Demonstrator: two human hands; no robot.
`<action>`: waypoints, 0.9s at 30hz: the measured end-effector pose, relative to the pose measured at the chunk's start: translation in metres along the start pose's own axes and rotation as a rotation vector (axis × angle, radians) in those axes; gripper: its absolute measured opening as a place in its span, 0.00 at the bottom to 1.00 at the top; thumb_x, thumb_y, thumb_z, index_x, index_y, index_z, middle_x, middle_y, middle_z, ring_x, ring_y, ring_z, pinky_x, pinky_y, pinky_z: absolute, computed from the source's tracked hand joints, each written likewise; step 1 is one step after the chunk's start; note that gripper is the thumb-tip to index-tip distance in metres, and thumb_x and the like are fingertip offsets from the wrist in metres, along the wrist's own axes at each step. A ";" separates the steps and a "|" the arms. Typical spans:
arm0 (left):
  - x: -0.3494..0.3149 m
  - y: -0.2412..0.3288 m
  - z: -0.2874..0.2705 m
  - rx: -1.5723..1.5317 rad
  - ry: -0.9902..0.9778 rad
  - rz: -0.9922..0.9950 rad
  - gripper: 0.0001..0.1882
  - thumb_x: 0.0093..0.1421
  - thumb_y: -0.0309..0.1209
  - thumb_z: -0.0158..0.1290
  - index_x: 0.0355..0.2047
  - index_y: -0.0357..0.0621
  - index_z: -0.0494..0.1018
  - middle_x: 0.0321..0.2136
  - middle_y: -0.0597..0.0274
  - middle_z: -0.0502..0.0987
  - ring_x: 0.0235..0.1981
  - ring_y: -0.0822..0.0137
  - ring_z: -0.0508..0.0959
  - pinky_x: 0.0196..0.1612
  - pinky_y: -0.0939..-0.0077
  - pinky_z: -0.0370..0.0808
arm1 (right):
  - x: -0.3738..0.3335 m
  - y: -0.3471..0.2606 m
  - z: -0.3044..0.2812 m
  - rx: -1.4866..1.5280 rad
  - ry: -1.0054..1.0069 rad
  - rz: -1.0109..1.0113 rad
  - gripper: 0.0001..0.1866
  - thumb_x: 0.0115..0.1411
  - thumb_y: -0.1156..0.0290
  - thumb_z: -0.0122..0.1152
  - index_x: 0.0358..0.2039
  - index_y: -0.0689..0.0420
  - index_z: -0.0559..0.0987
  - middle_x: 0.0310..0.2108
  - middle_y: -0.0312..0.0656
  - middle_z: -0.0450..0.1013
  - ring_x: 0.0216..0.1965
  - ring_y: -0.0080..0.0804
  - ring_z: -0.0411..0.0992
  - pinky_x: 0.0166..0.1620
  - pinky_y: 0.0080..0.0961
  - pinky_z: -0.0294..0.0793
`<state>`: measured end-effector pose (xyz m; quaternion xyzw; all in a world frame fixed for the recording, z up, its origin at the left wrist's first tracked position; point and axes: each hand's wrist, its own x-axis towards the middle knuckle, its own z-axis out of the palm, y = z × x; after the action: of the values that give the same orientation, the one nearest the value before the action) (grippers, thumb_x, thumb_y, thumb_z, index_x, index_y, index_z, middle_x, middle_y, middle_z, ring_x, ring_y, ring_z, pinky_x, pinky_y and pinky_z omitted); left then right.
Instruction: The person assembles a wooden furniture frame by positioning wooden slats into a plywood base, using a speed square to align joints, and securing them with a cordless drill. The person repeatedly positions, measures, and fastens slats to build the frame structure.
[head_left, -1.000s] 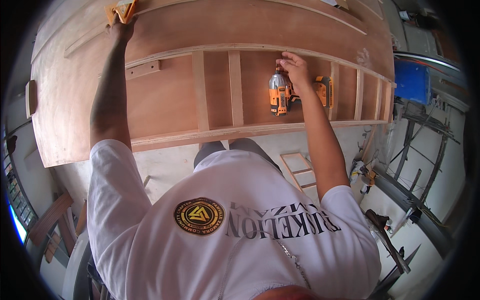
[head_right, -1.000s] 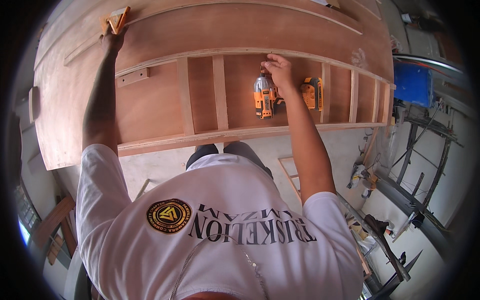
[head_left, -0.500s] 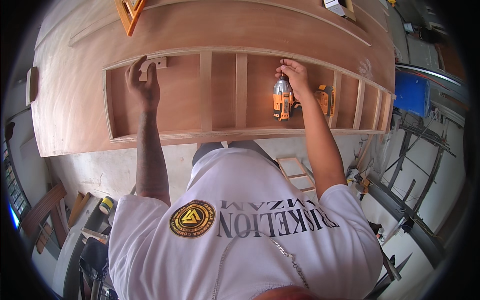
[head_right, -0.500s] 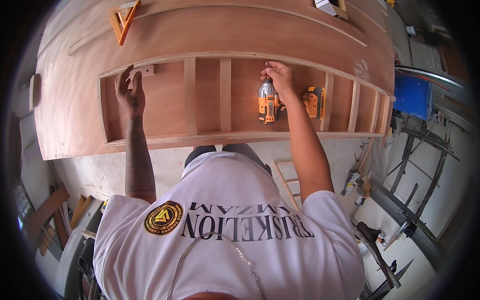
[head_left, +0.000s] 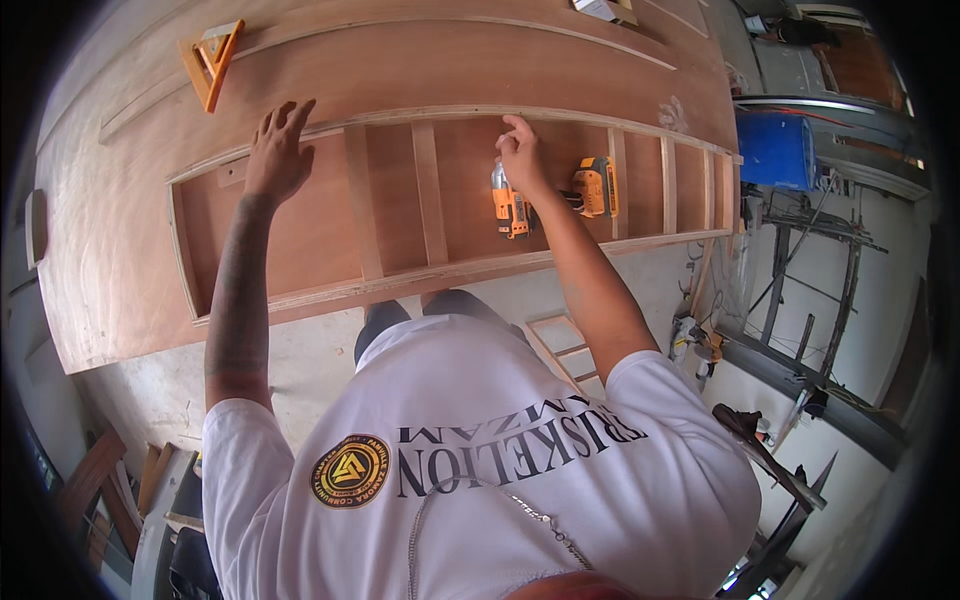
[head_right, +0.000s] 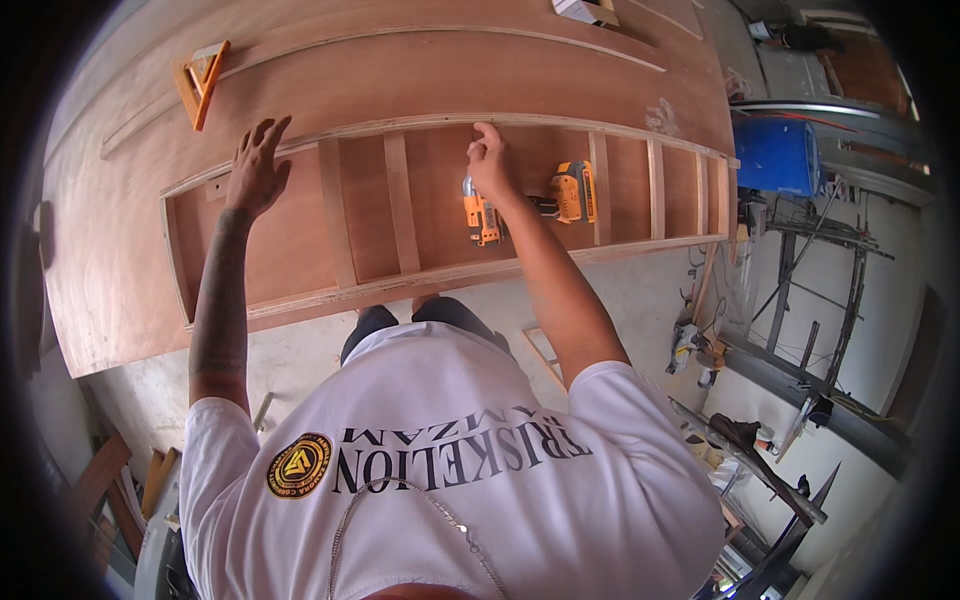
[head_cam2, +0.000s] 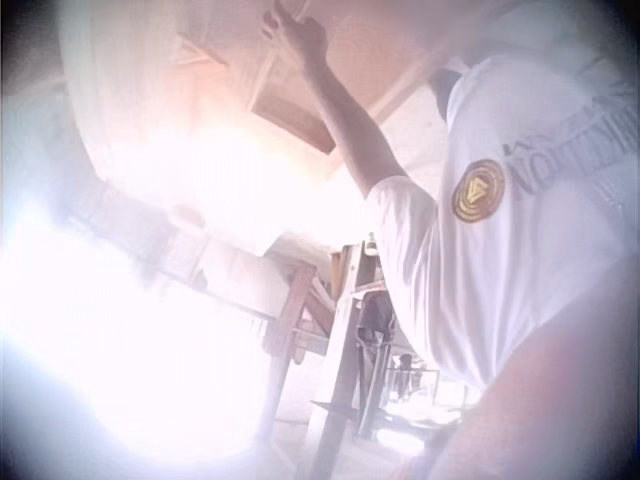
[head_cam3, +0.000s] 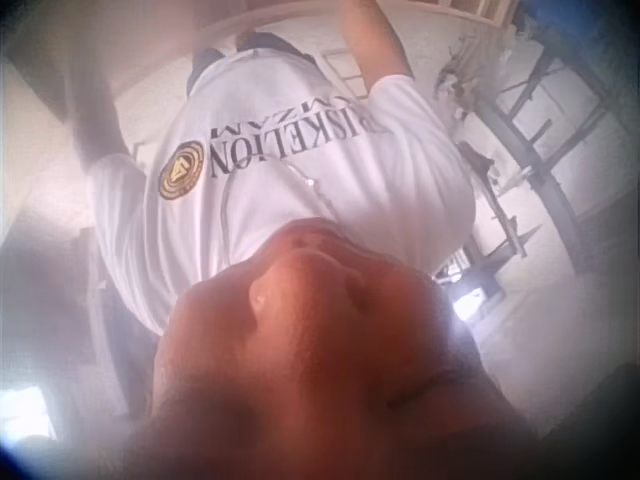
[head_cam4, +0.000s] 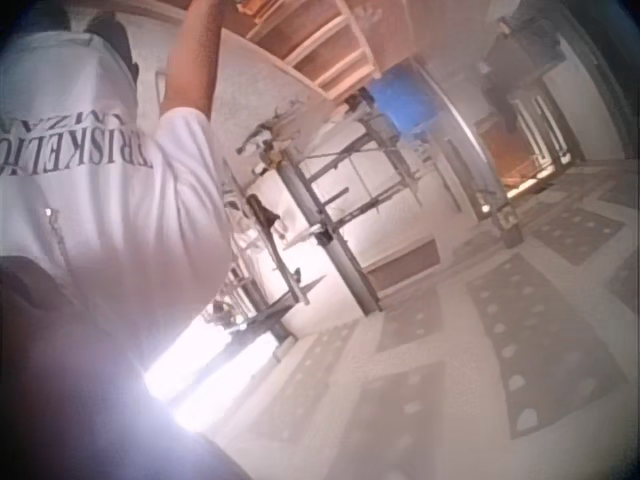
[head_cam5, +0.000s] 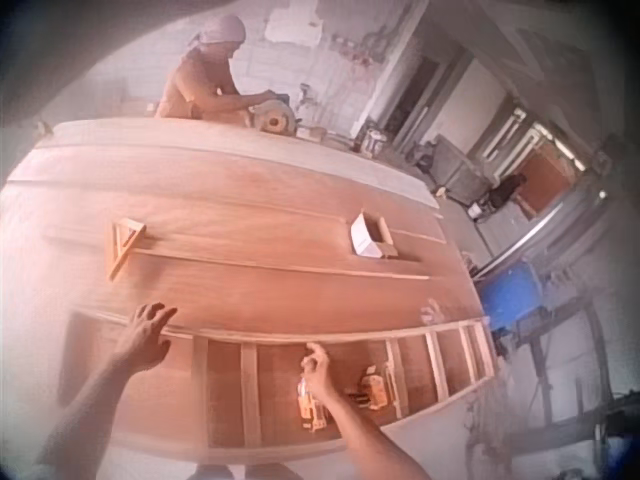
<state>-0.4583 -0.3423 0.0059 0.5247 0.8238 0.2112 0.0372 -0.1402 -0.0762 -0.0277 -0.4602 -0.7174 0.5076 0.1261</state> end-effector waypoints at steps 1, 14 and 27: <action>0.011 -0.005 0.002 0.015 -0.124 -0.007 0.37 0.54 0.25 0.58 0.66 0.51 0.66 0.62 0.49 0.69 0.64 0.46 0.67 0.67 0.54 0.65 | 0.001 0.000 0.004 -0.202 0.101 -0.084 0.17 0.66 0.76 0.54 0.55 0.63 0.75 0.34 0.49 0.80 0.37 0.42 0.81 0.43 0.36 0.80; 0.041 -0.026 -0.004 -0.162 -0.395 0.050 0.09 0.60 0.25 0.58 0.39 0.40 0.70 0.38 0.45 0.77 0.42 0.41 0.78 0.45 0.52 0.75 | -0.019 -0.013 -0.004 -0.122 0.411 -0.296 0.13 0.65 0.76 0.55 0.47 0.64 0.81 0.36 0.51 0.82 0.38 0.41 0.82 0.44 0.33 0.81; 0.035 0.043 -0.092 -0.167 -0.144 0.098 0.07 0.62 0.22 0.56 0.40 0.41 0.71 0.35 0.51 0.77 0.40 0.48 0.80 0.42 0.57 0.76 | 0.012 -0.021 -0.175 1.234 0.587 0.039 0.08 0.71 0.71 0.56 0.49 0.53 0.76 0.53 0.41 0.71 0.61 0.46 0.66 0.65 0.57 0.63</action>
<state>-0.4633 -0.3242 0.1121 0.5734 0.7719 0.2424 0.1292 -0.0443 0.0391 0.0664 -0.4353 -0.2243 0.6802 0.5455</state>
